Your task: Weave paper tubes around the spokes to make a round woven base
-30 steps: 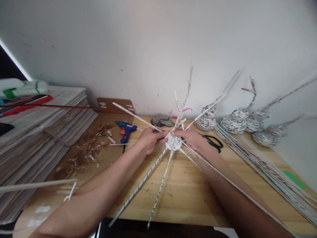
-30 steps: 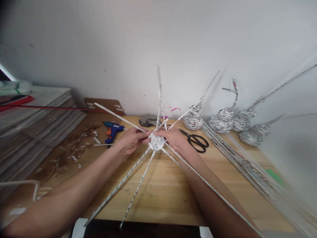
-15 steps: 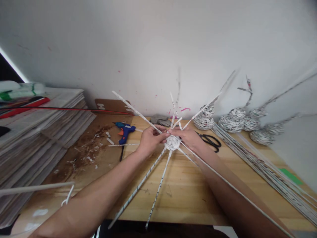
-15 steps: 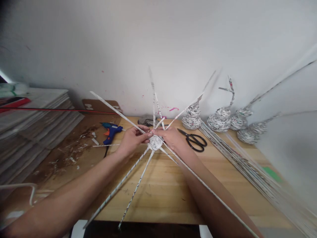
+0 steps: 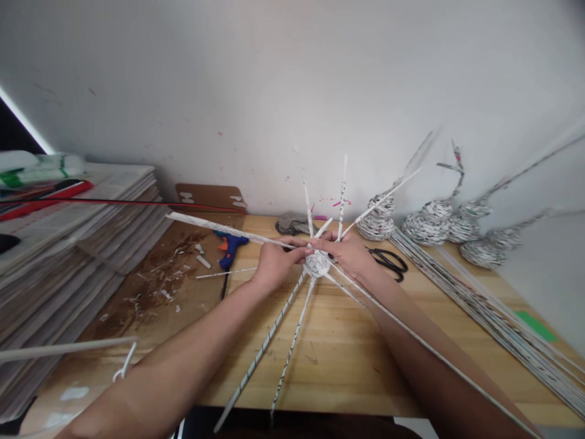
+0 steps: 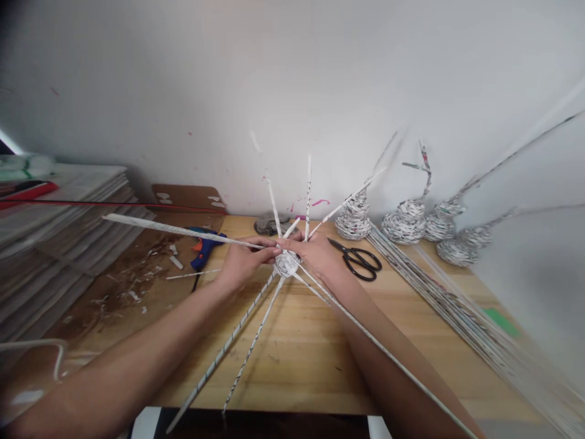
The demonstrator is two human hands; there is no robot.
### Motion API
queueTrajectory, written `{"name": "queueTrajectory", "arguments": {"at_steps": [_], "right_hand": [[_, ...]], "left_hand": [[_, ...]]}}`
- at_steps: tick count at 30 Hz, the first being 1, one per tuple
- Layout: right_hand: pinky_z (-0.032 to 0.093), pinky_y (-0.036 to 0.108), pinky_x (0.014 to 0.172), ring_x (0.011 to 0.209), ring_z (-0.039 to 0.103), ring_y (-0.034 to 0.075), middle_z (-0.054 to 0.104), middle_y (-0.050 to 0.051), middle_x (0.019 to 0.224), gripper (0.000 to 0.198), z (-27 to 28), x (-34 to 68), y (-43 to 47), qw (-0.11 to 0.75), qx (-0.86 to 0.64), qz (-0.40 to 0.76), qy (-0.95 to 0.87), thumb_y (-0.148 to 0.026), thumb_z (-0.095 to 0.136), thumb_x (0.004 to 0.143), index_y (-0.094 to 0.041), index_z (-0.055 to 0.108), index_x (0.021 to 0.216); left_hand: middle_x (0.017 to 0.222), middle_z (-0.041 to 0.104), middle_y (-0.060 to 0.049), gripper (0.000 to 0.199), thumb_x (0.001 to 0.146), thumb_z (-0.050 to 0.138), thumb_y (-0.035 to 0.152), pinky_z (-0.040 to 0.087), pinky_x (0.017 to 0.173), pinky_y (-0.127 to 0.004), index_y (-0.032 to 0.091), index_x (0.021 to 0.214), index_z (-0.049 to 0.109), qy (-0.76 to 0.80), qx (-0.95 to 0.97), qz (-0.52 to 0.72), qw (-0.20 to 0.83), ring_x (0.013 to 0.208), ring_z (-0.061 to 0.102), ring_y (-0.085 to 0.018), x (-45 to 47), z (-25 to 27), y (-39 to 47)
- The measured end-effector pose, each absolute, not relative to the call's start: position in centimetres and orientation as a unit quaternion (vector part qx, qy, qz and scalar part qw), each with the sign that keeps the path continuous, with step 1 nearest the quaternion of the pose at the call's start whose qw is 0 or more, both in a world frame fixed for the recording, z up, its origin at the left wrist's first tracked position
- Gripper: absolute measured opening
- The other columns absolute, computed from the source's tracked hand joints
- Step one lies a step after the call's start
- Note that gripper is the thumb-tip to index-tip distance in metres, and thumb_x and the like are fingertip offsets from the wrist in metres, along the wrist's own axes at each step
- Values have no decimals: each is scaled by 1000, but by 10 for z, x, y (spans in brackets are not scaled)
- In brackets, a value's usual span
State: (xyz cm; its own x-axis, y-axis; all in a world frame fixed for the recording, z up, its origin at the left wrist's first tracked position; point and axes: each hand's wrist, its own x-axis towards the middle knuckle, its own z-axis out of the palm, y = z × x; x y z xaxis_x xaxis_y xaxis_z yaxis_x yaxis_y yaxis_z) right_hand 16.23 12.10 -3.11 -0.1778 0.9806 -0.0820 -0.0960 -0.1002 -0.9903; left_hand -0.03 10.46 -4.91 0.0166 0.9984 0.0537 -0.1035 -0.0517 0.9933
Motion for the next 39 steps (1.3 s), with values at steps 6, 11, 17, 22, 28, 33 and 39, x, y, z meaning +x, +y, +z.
{"name": "queueTrajectory", "arguments": {"at_steps": [6, 11, 17, 22, 28, 33, 39], "right_hand": [[40, 29, 54, 52, 54, 13, 64, 2, 58, 31, -31, 167, 125, 427, -447, 611, -494, -40, 86, 58, -14, 70, 65], [43, 29, 59, 57, 57, 14, 67, 2, 61, 31, -30, 169, 126, 416, -441, 629, -486, -38, 87, 54, -15, 73, 70], [41, 28, 55, 53, 55, 13, 66, 1, 60, 33, -28, 164, 123, 429, -447, 634, -462, -37, 87, 52, -15, 71, 71], [41, 27, 56, 55, 57, 12, 67, 1, 63, 29, -35, 163, 123, 439, -444, 602, -498, -37, 84, 59, -16, 70, 72], [42, 27, 56, 56, 56, 13, 66, 0, 64, 30, -39, 165, 127, 436, -442, 589, -517, -39, 83, 61, -16, 70, 75], [49, 28, 61, 61, 60, 13, 65, 0, 66, 30, -33, 173, 128, 388, -398, 654, -513, -37, 84, 63, -17, 64, 72], [54, 30, 74, 79, 67, 16, 71, 3, 87, 36, -30, 194, 128, 314, -329, 698, -553, -27, 84, 65, -18, 67, 96]], "left_hand": [[70, 69, -3, 15, 66, 78, 24, 56, 56, -23, 12, 74, 71, 447, 480, 541, 526, 60, 62, -12, 1, -48, 104], [68, 65, -1, 21, 65, 78, 29, 56, 52, -24, 13, 74, 67, 444, 461, 533, 553, 59, 61, -12, 2, -50, 104], [73, 70, -3, 26, 61, 82, 31, 59, 62, -29, 13, 76, 70, 423, 466, 542, 557, 64, 65, -14, 1, -50, 105], [72, 71, -4, 24, 61, 82, 30, 56, 59, -26, 13, 75, 73, 431, 486, 537, 538, 62, 62, -14, 2, -49, 103], [62, 63, -1, 21, 66, 76, 32, 48, 50, -22, 13, 72, 69, 438, 489, 544, 522, 54, 54, -10, 4, -52, 104], [58, 56, 2, 23, 72, 70, 35, 44, 47, -20, 14, 68, 62, 439, 487, 551, 515, 51, 50, -9, 3, -56, 107], [56, 56, 2, 23, 73, 71, 35, 42, 41, -19, 15, 69, 59, 444, 470, 534, 545, 46, 50, -9, 3, -55, 108]]}}
